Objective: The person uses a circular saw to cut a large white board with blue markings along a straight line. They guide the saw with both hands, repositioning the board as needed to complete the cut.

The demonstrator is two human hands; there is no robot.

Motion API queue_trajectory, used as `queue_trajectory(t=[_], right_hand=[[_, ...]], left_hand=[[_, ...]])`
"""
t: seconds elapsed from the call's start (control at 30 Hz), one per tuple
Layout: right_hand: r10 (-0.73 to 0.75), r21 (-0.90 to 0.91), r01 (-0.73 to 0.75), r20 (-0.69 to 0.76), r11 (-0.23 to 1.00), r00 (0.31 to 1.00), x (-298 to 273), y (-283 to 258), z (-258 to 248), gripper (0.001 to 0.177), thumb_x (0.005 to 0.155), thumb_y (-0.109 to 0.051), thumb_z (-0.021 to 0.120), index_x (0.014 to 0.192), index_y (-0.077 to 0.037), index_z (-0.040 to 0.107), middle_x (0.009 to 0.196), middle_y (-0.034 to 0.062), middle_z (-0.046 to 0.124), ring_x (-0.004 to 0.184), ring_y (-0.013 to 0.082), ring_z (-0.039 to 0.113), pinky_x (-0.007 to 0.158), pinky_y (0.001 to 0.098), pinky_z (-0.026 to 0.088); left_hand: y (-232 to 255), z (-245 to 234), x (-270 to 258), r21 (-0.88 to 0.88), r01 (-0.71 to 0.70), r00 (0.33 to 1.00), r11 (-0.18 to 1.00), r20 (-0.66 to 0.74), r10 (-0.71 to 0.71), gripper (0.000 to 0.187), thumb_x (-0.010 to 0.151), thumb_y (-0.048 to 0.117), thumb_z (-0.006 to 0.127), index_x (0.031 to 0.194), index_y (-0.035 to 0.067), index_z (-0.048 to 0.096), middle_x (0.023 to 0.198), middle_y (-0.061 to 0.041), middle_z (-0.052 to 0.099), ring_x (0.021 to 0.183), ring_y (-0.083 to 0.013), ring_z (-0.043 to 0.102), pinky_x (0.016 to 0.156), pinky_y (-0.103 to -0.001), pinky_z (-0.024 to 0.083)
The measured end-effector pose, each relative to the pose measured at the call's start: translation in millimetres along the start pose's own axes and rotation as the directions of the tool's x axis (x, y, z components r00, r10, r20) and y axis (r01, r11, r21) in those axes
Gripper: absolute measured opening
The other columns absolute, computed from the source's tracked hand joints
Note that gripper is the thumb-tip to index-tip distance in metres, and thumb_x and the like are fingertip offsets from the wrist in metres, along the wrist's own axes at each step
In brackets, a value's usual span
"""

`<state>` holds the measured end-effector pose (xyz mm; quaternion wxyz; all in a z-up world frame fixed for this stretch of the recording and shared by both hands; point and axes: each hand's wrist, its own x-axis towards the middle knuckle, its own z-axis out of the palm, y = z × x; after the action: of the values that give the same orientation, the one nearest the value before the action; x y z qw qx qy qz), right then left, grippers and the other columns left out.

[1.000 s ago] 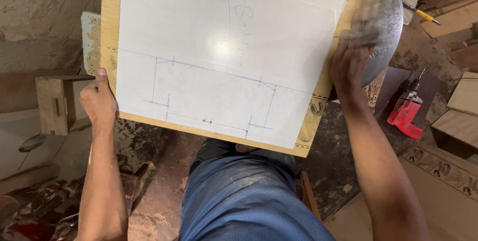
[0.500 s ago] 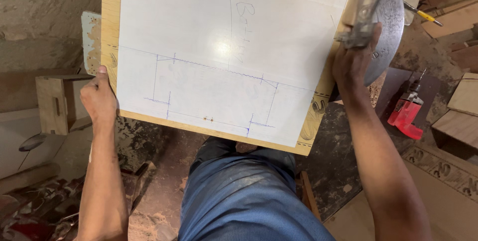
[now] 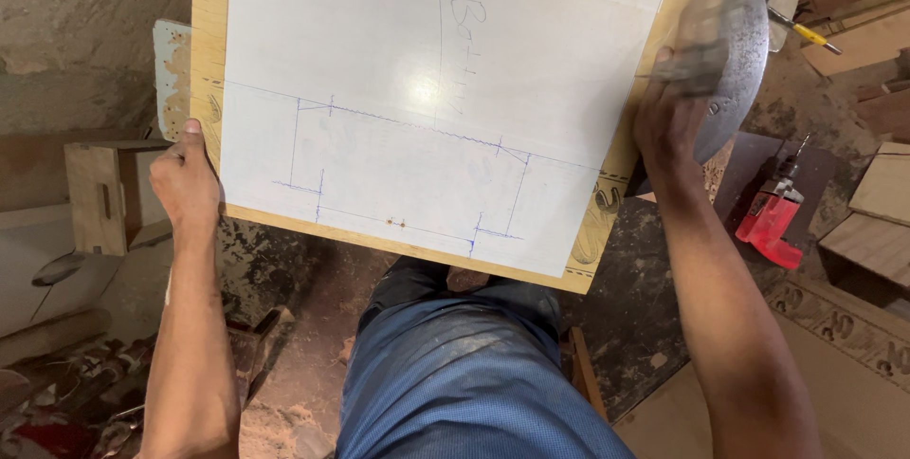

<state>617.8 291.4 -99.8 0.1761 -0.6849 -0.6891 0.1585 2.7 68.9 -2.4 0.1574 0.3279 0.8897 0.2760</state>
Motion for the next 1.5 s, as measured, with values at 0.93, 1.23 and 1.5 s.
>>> queue_trajectory(t=[0.93, 1.23, 1.5], right_hand=[[-0.146, 0.115, 0.149, -0.038, 0.982, 0.989, -103, -121, -83, 0.052, 0.111, -0.016, 0.033, 0.155, 0.012, 0.035, 0.159, 0.0307, 0.042, 0.156, 0.0415, 0.03, 0.13, 0.049, 0.009], [-0.161, 0.112, 0.162, -0.015, 0.98, 0.987, -98, -115, -79, 0.055, 0.109, -0.017, 0.031, 0.155, 0.013, 0.033, 0.162, 0.0296, 0.04, 0.156, 0.0409, 0.026, 0.129, 0.0497, 0.006], [-0.152, 0.098, 0.152, -0.005, 0.984, 0.988, -92, -110, -74, 0.055, 0.111, -0.018, 0.031, 0.156, 0.012, 0.032, 0.162, 0.0295, 0.039, 0.157, 0.0406, 0.025, 0.13, 0.0506, 0.005]], left_hand=[[-6, 11, 17, 0.0, -0.039, 0.998, 0.999, -0.045, 0.039, 0.061, 0.113, 0.043, 0.065, 0.079, -0.009, 0.068, 0.066, -0.018, 0.061, 0.06, -0.0263, 0.051, 0.064, -0.046, 0.043], [-6, 10, 15, -0.013, -0.049, 0.998, 0.999, -0.03, 0.048, 0.061, 0.113, 0.043, 0.063, 0.08, -0.007, 0.069, 0.069, -0.019, 0.064, 0.062, -0.0272, 0.055, 0.066, -0.046, 0.045], [-2, 13, 19, -0.006, 0.013, 1.0, 1.0, -0.017, -0.013, 0.064, 0.112, 0.044, 0.062, 0.074, -0.007, 0.067, 0.067, -0.017, 0.063, 0.061, -0.0267, 0.053, 0.064, -0.047, 0.043]])
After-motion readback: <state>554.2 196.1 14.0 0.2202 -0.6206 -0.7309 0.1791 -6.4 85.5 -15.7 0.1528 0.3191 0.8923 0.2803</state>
